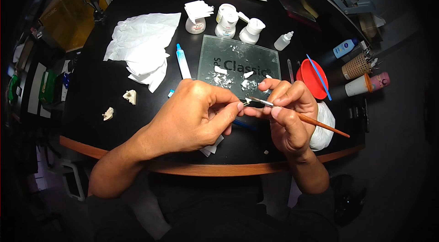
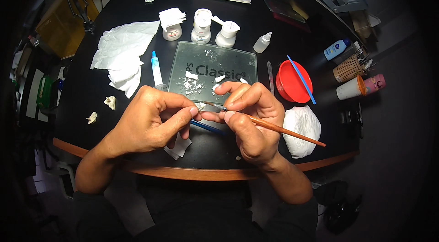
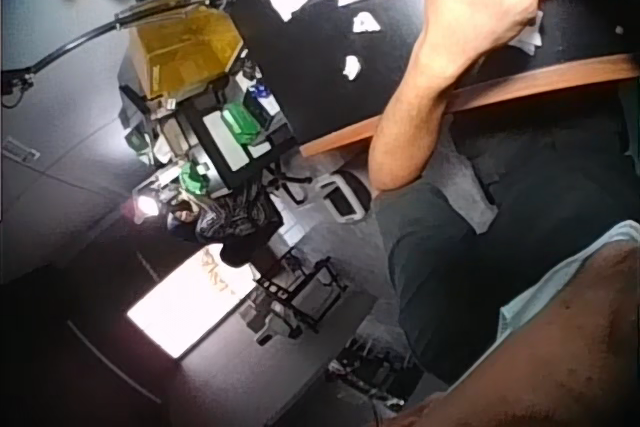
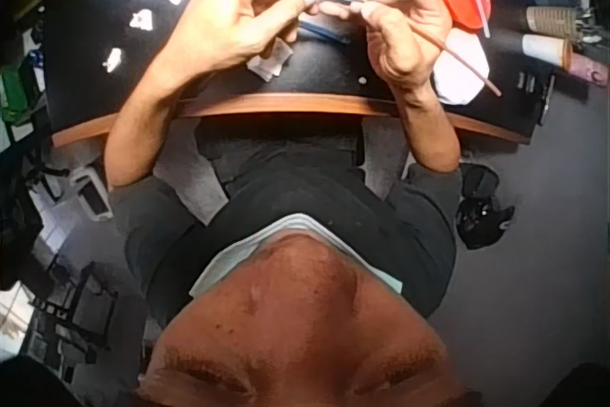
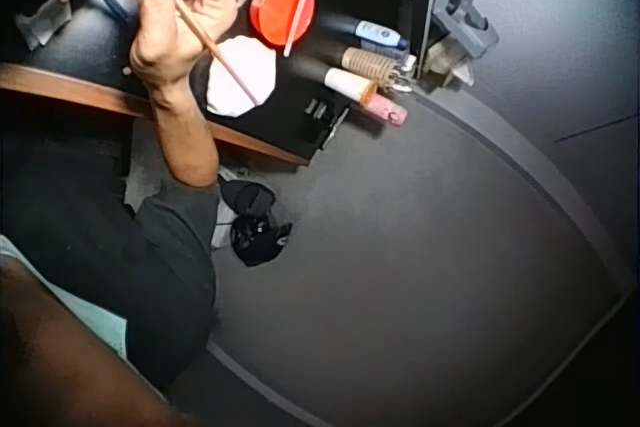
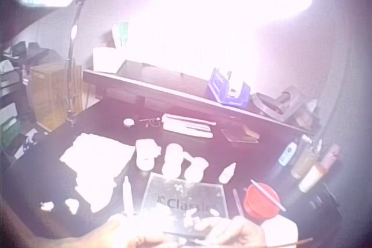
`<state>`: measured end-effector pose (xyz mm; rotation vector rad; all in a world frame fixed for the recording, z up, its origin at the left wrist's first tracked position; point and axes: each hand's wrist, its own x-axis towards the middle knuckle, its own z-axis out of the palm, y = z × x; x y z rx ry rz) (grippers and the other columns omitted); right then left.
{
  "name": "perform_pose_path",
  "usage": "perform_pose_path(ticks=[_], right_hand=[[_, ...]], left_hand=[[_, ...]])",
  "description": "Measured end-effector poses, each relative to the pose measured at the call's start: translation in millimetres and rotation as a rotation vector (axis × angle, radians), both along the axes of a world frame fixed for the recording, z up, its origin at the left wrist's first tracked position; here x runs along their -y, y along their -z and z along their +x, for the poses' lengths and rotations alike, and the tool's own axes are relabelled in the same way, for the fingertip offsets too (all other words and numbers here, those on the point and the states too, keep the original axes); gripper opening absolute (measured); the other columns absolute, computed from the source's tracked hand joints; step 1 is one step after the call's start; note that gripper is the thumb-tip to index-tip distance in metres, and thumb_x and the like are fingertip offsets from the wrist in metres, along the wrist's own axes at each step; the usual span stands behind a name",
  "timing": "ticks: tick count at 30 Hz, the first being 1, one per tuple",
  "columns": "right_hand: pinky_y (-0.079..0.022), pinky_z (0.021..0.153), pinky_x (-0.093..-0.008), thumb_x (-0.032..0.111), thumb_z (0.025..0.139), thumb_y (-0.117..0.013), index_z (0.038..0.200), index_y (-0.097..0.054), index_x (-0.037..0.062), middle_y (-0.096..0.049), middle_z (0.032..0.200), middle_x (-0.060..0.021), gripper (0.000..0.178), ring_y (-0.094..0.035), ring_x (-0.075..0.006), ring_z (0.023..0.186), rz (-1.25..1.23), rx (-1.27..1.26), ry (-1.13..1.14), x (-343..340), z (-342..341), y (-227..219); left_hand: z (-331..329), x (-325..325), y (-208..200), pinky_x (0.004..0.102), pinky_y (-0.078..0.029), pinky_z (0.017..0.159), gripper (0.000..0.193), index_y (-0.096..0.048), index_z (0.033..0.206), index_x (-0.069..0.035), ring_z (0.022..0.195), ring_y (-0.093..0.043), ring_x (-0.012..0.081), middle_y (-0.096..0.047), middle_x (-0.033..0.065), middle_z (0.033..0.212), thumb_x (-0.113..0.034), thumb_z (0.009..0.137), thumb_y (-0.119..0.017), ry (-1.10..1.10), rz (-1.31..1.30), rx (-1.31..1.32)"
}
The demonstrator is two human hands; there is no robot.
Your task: The person applies white material to a fingernail using a small brush. They repeatedly dip the brush into a container and carefully paint the nail surface, occasionally wiping the brush on a tissue.
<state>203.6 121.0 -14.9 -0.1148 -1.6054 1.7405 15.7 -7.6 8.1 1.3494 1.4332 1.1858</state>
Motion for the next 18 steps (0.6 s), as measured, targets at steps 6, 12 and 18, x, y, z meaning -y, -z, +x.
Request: perform_pose_path(ticks=[6,12,18], right_hand=[[-0.065,0.091,-0.0447,-0.007,0.086,-0.056,0.093,-0.053,-0.0027,-0.057,0.084,-0.0123,0.008,-0.060,-0.0281,0.107,0.003,-0.064,0.027,4.1,1.6,-4.5],[-0.048,0.100,-0.0491,-0.004,0.082,-0.063,0.090,-0.059,0.0022,-0.060,0.079,-0.0082,0.011,-0.062,-0.0252,0.088,0.364,-0.096,0.109,0.0,5.8,2.5],[-0.049,0.100,-0.0484,-0.006,0.080,-0.061,0.090,-0.060,0.0019,-0.061,0.080,-0.0086,0.013,-0.063,-0.0251,0.090,0.403,-0.085,0.126,1.7,7.9,1.5]], left_hand=[[-0.1,-4.1,1.5,0.0237,-0.048,0.052,0.017,-0.076,0.100,0.005,0.057,-0.064,0.0081,-0.070,0.0057,0.068,-0.005,0.100,-0.062,-0.013,0.151,-0.161],[-1.2,-3.7,6.2,0.0255,-0.052,0.060,0.014,-0.075,0.102,0.005,0.068,-0.069,0.0119,-0.072,0.0105,0.078,-0.001,0.099,-0.063,-0.006,0.154,-0.138],[0.4,-3.1,6.4,0.0254,-0.053,0.061,0.013,-0.075,0.103,0.005,0.069,-0.069,0.0118,-0.072,0.0100,0.079,0.000,0.099,-0.064,-0.010,0.202,-0.131]])
